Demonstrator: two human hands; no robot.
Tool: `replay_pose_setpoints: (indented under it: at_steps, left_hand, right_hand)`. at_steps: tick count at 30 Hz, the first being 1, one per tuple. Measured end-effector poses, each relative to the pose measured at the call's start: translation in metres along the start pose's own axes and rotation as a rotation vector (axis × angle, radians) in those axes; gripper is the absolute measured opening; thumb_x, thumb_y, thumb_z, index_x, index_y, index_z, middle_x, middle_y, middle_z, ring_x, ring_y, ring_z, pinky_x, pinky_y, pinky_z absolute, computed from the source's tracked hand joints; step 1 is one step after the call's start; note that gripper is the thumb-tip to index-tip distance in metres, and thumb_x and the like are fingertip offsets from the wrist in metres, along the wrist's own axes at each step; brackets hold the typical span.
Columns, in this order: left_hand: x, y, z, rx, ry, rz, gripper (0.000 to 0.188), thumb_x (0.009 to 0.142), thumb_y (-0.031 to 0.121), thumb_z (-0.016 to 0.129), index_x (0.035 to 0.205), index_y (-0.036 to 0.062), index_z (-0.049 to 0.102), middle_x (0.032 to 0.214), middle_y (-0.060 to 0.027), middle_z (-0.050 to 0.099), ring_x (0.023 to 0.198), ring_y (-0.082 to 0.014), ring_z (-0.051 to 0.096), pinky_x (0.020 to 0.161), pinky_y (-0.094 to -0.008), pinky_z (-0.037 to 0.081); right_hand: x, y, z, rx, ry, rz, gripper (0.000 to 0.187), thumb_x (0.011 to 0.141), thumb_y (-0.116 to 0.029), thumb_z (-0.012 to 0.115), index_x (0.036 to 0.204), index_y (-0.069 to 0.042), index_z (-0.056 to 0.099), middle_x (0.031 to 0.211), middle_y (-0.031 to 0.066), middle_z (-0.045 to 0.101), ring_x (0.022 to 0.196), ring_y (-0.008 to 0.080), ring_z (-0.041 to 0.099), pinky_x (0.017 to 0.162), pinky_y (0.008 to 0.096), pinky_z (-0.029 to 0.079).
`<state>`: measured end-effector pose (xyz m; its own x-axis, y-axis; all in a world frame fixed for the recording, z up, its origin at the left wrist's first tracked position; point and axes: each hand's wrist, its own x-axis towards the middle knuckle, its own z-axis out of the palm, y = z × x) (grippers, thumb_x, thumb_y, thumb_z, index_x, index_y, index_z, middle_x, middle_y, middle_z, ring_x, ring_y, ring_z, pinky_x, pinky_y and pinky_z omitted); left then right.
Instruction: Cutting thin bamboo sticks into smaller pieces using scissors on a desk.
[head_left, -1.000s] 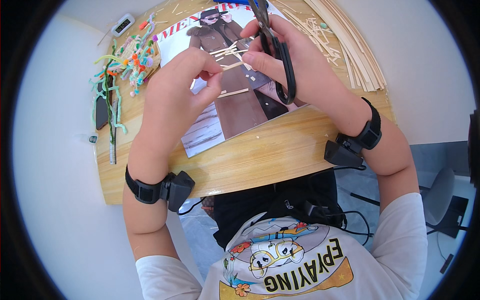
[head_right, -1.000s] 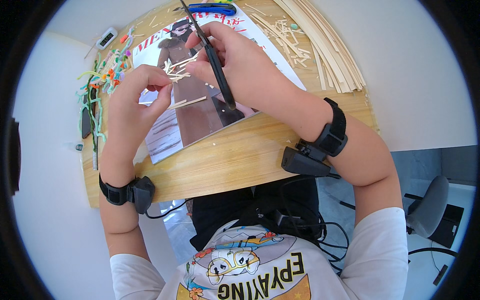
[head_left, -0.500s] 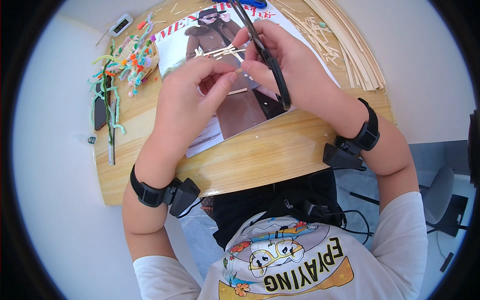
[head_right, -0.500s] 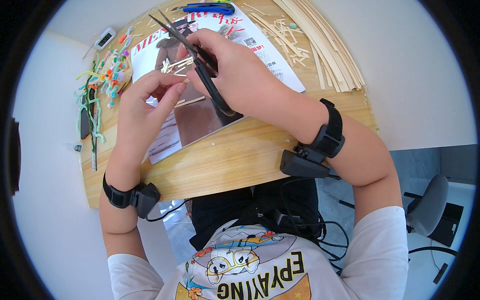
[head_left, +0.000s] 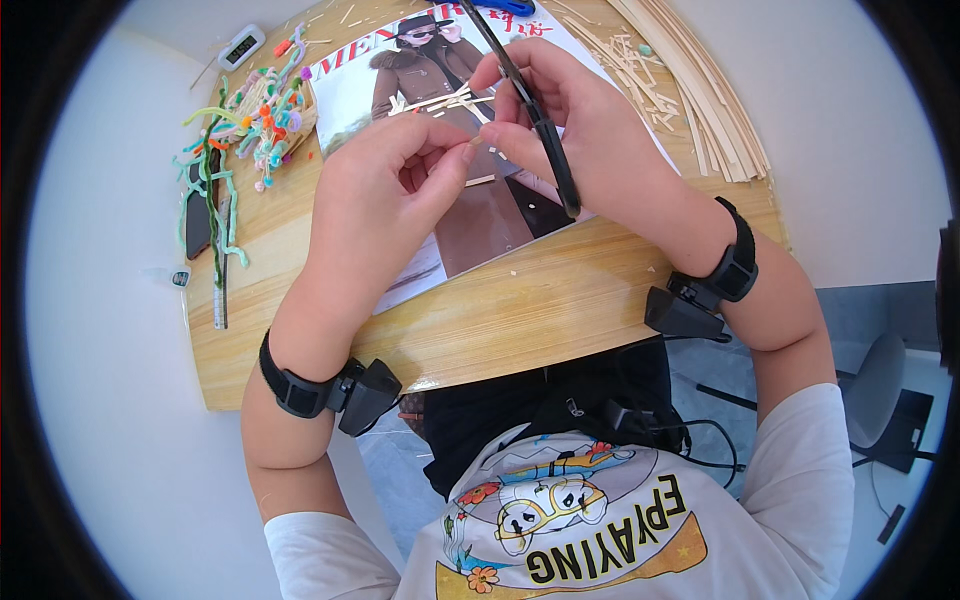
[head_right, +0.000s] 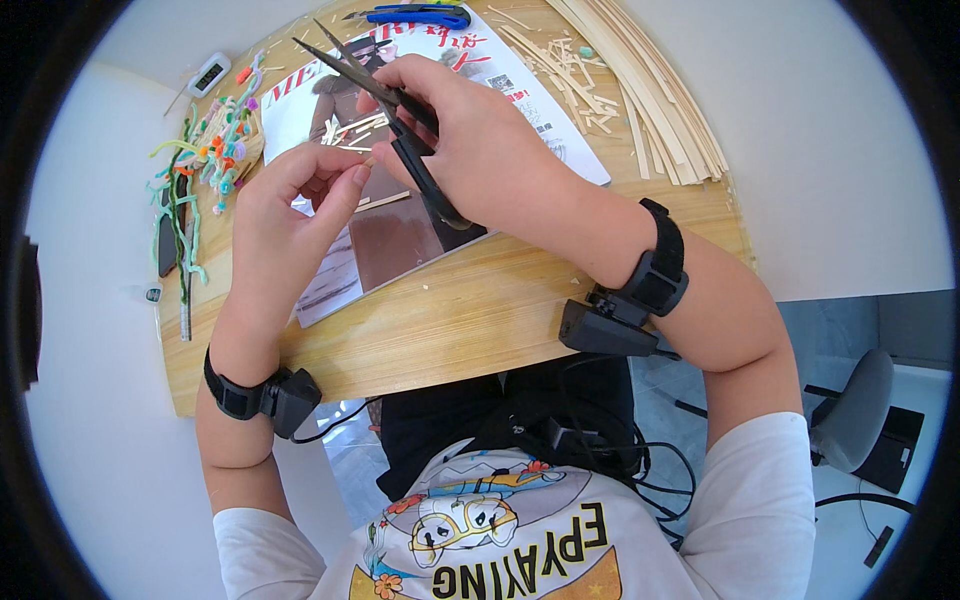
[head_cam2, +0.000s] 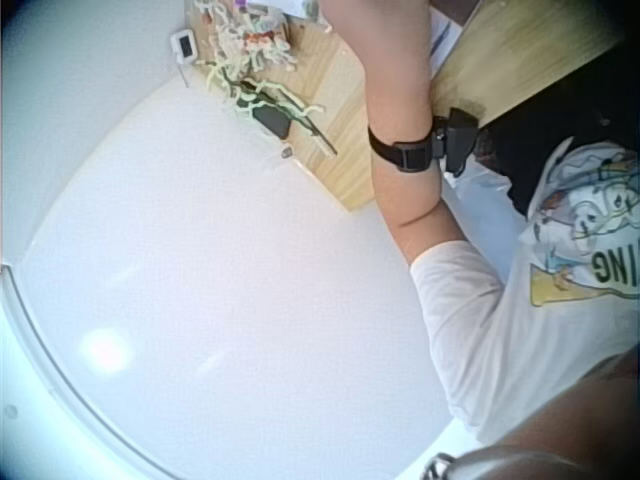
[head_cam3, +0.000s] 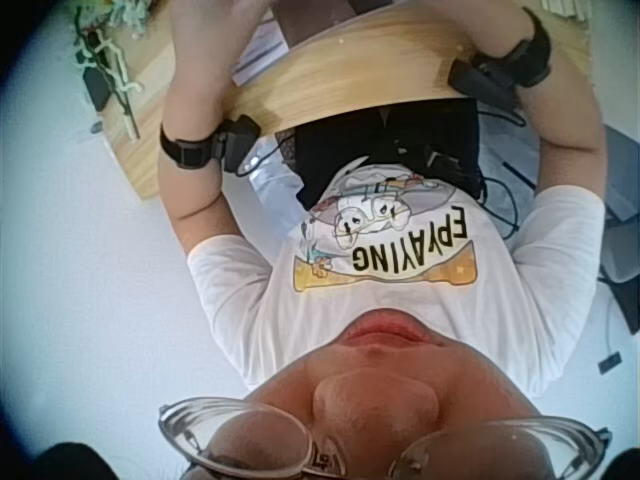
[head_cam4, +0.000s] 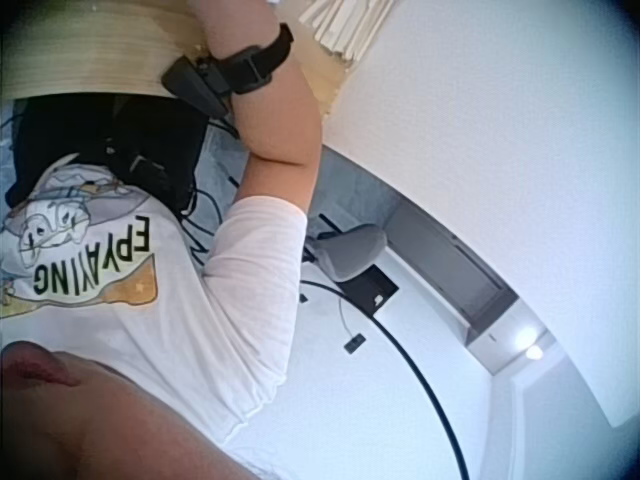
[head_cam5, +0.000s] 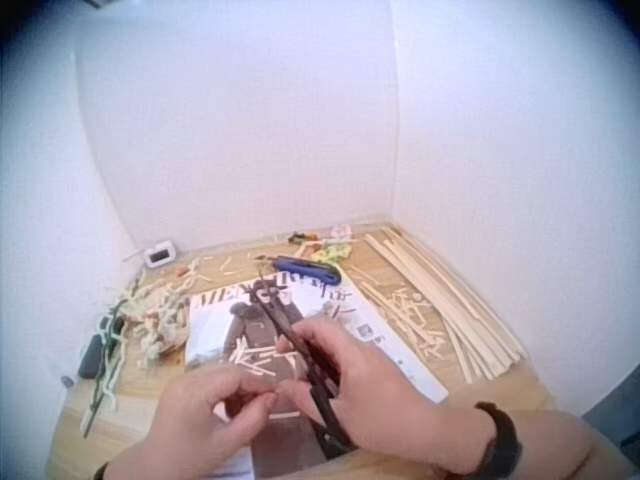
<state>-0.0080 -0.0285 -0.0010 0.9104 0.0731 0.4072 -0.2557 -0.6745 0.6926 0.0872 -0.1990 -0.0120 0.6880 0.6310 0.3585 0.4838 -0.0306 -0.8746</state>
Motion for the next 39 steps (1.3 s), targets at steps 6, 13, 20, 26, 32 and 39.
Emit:
replay_pose_setpoints:
  at_steps: [6,13,20,26,32,39]
  left_hand:
    - [0.0,0.002,-0.002,0.048,0.007,0.018,0.01,0.082,0.007,0.07,0.091,0.0017,0.069,0.074,-0.006,0.063,0.06,-0.0117,0.057,0.056,-0.0249,0.046]
    - [-0.001,0.0,-0.001,0.045,0.007,0.015,0.008,0.084,0.006,0.07,0.09,0.0008,0.069,0.074,-0.0039,0.062,0.062,-0.0097,0.056,0.057,-0.0239,0.046]
    - [-0.002,0.001,0.001,0.062,0.025,0.092,0.01,0.081,0.007,0.071,0.089,0.0014,0.068,0.075,-0.0082,0.062,0.061,-0.015,0.059,0.056,-0.0266,0.048]
    - [0.0,-0.001,-0.005,0.006,0.043,-0.01,0.01,0.083,0.008,0.07,0.09,0.0002,0.068,0.074,-0.0054,0.063,0.063,-0.0113,0.058,0.056,-0.0249,0.046]
    - [0.003,-0.007,-0.008,-0.132,-0.005,-0.136,0.015,0.089,0.015,0.068,0.092,0.0003,0.067,0.074,0.0001,0.061,0.066,-0.0064,0.054,0.06,-0.021,0.043]
    - [0.006,-0.016,-0.01,-0.329,-0.099,-0.24,0.02,0.093,0.02,0.066,0.096,0.0006,0.066,0.076,0.0029,0.059,0.071,-0.0042,0.053,0.064,-0.0193,0.041]
  right_hand:
    - [-0.001,-0.003,0.001,-0.037,-0.013,0.018,0.036,0.085,-0.013,0.071,0.118,-0.006,0.057,0.083,0.0056,0.059,0.075,0.0142,0.055,0.071,0.0286,0.048]
    - [-0.003,-0.01,0.0,-0.043,-0.053,0.067,0.032,0.085,-0.002,0.067,0.116,-0.006,0.056,0.082,-0.0022,0.051,0.076,0.0052,0.051,0.072,0.0194,0.045]
    - [-0.003,-0.001,0.002,-0.044,-0.023,-0.021,0.031,0.086,-0.012,0.068,0.115,-0.007,0.056,0.076,0.0067,0.057,0.07,0.0152,0.055,0.068,0.0301,0.047]
    - [-0.002,-0.005,0.0,0.019,0.009,0.002,0.027,0.088,-0.009,0.065,0.114,-0.007,0.056,0.076,0.0068,0.057,0.07,0.0137,0.055,0.066,0.0293,0.047]
    - [0.0,-0.005,-0.002,0.13,-0.021,-0.039,0.023,0.089,-0.006,0.061,0.112,-0.007,0.057,0.081,0.0006,0.058,0.074,0.0074,0.055,0.067,0.0253,0.046]
    - [0.002,-0.005,-0.005,0.295,-0.091,0.008,0.026,0.088,-0.005,0.061,0.113,-0.006,0.057,0.084,-0.002,0.057,0.075,0.0055,0.054,0.067,0.02,0.045]
